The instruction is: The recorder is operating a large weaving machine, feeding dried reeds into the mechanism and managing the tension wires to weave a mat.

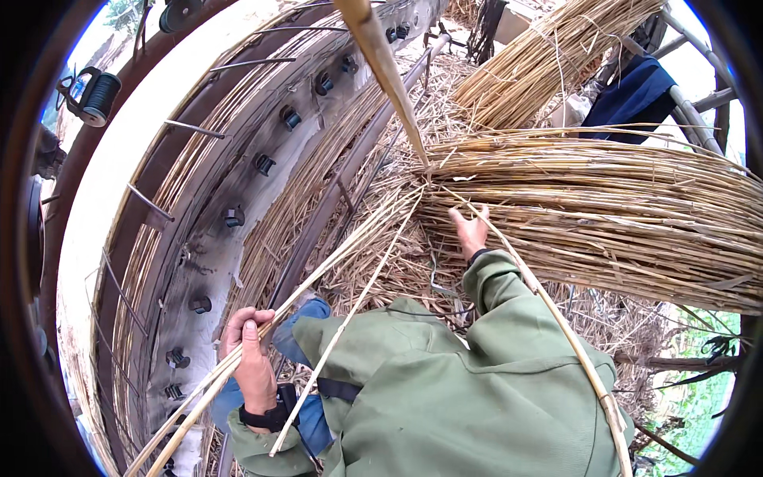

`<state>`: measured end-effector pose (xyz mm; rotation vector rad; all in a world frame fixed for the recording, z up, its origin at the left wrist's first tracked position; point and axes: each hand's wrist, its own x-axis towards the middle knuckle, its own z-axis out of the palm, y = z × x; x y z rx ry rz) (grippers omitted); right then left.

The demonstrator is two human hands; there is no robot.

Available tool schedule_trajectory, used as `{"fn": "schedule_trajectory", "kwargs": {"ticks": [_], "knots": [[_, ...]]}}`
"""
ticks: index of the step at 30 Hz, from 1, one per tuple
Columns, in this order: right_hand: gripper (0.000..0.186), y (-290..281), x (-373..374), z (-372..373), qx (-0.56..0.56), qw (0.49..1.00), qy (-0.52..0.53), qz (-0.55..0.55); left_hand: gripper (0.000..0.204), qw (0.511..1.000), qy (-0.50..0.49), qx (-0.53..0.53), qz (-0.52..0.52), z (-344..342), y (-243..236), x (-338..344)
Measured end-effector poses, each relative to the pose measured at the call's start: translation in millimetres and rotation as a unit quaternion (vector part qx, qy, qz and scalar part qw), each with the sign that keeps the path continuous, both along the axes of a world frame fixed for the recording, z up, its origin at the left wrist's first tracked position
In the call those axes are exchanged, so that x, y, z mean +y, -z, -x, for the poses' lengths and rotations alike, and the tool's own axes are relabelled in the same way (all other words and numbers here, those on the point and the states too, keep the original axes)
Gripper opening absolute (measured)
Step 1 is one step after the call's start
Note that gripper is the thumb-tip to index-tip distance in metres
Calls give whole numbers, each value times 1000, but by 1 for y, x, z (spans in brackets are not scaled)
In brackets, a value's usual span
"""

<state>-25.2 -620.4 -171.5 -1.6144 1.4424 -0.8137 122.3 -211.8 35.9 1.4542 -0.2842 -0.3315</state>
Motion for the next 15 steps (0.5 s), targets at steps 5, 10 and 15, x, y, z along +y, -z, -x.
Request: {"fn": "schedule_trajectory", "kwargs": {"ticks": [5,10,15], "knots": [[61,-103,-69,-35,-184,952,-214,118,21,998,12,-30,-49,2,-4,-3],[44,-132,-36,-114,-79,836,-544,8,39,1000,10,-1,21,6,-7,-9],[32,-82,57,-164,-38,794,-601,-83,78,994,46,-22,97,5,-2,-7]]}}
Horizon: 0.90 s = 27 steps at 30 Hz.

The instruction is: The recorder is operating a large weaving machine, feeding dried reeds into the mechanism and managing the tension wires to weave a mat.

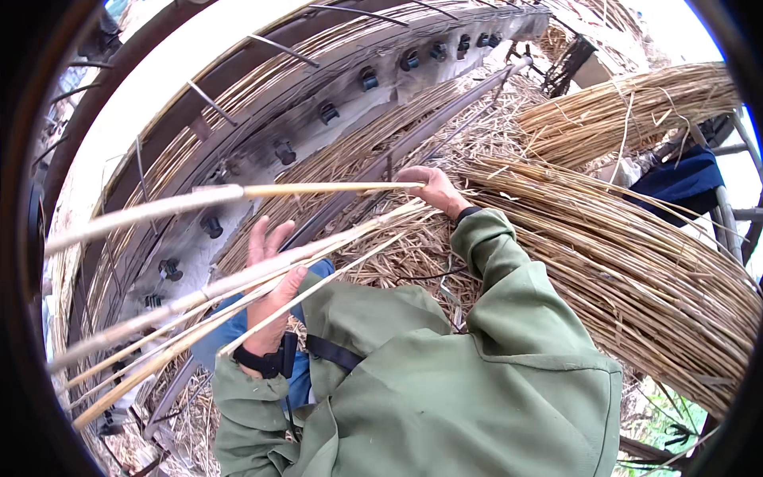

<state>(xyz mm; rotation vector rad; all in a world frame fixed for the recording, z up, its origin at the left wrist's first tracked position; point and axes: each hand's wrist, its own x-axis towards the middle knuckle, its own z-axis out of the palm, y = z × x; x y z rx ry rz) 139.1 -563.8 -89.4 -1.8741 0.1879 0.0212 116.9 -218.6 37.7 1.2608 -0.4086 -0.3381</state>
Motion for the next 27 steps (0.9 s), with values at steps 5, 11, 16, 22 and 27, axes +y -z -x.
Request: {"fn": "schedule_trajectory", "kwargs": {"ticks": [5,11,16,22,27], "knots": [[36,19,63,29,-9,984,-158,77,46,994,17,-21,-106,3,6,21],[75,5,58,78,2,975,-192,-114,18,991,0,6,-135,23,37,42],[95,17,72,88,-15,914,-203,352,12,992,20,2,-128,36,39,40],[21,96,77,59,-75,906,-229,348,32,971,112,-68,-198,56,51,46],[22,96,71,63,-102,895,-299,314,33,946,104,-192,-240,64,40,49]]}}
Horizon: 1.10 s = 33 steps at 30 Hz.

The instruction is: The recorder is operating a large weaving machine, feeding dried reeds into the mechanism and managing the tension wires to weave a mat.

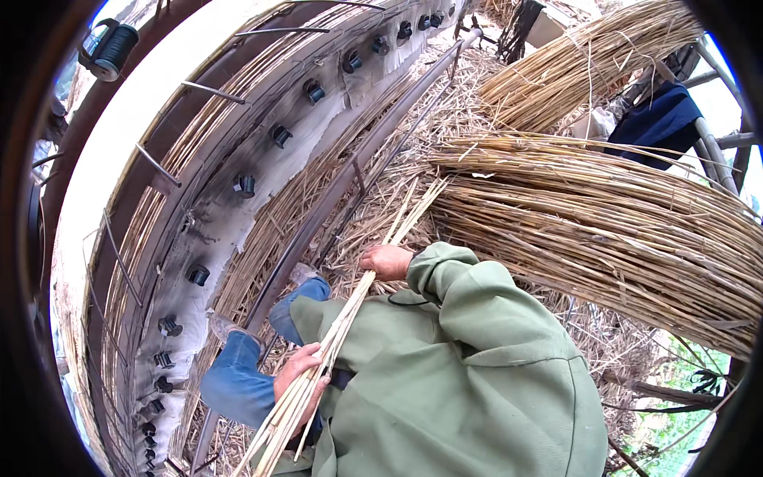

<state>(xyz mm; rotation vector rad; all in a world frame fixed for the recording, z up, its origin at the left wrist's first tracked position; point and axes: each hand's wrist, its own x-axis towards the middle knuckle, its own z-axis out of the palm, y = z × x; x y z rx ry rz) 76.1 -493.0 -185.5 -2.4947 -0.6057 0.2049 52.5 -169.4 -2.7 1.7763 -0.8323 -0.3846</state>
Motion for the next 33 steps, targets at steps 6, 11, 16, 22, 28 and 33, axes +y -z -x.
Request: {"fn": "schedule_trajectory", "kwargs": {"ticks": [6,11,16,22,28,33], "knots": [[19,-67,39,-29,-39,996,-60,-53,38,966,-193,132,115,11,-42,50],[25,-160,155,-62,-13,974,-205,-97,29,741,-379,255,492,28,-45,115],[31,-206,233,-56,125,928,-318,-148,42,799,-389,235,394,49,-33,118],[33,-207,275,-28,216,889,-358,-189,15,830,-391,152,367,57,-14,133],[14,-184,260,-38,161,925,-252,-234,22,851,-452,108,246,34,4,112],[11,-168,264,-47,129,941,-195,-244,19,833,-475,123,256,22,11,101]]}}
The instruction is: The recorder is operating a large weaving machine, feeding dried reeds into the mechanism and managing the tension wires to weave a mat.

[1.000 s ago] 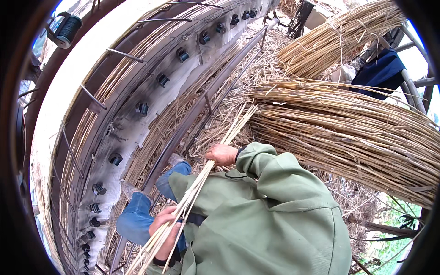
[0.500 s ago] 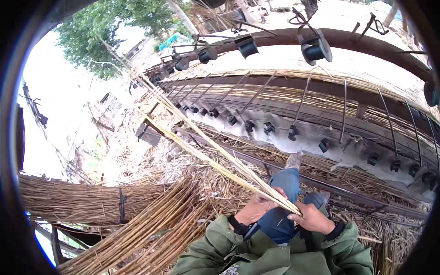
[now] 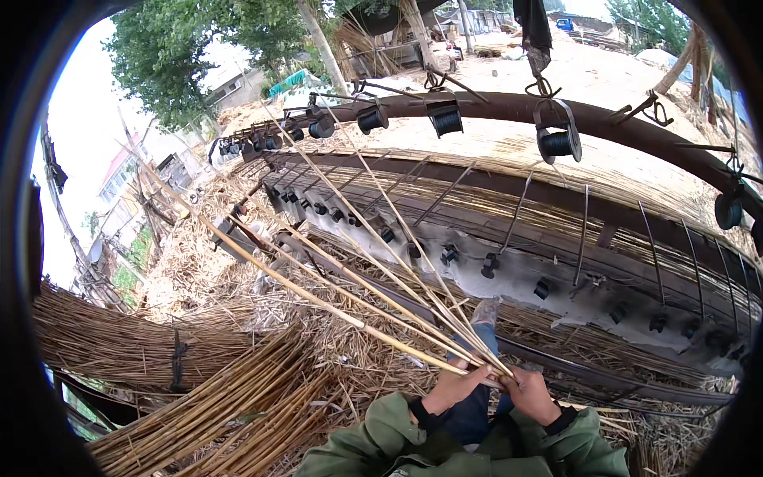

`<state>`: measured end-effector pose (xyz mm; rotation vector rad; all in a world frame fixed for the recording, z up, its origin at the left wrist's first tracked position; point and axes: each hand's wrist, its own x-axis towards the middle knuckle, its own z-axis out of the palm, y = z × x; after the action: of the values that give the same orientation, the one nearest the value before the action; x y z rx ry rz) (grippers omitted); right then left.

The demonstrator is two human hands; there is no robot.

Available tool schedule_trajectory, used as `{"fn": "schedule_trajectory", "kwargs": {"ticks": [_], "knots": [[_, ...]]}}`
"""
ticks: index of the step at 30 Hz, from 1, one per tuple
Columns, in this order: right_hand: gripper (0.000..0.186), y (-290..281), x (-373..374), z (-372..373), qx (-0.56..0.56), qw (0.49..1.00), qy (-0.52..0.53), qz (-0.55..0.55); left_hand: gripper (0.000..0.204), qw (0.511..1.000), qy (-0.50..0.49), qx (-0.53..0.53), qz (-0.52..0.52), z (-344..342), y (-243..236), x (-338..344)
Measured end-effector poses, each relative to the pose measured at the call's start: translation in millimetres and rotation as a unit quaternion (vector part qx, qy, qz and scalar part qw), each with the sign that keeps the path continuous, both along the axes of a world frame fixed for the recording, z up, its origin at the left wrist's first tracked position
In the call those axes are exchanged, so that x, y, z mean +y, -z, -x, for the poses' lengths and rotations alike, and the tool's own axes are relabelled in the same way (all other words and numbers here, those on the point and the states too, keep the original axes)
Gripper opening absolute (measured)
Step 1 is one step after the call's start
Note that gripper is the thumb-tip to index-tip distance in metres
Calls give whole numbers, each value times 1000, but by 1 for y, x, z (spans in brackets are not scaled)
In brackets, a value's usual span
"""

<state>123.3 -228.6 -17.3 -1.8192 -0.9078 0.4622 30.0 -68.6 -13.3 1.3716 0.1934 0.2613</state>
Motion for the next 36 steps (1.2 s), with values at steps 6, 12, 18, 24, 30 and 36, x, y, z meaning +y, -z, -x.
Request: {"fn": "schedule_trajectory", "kwargs": {"ticks": [6,12,18,24,30,36], "knots": [[9,-10,8,9,-115,991,56,-35,14,999,-37,-28,16,-3,-10,-1],[8,-23,13,13,-139,985,93,-38,18,999,-42,0,15,7,-15,5],[13,-14,-8,3,-91,996,20,-2,25,999,29,-27,15,-2,-7,-3],[16,-9,-6,2,-33,997,-15,-62,18,999,-13,42,11,17,-7,6],[19,-58,-50,-31,-95,980,163,-65,14,997,-58,33,-42,3,0,-6],[35,-157,-82,-47,-161,918,226,-283,18,999,-25,39,-19,4,8,-7]]}}
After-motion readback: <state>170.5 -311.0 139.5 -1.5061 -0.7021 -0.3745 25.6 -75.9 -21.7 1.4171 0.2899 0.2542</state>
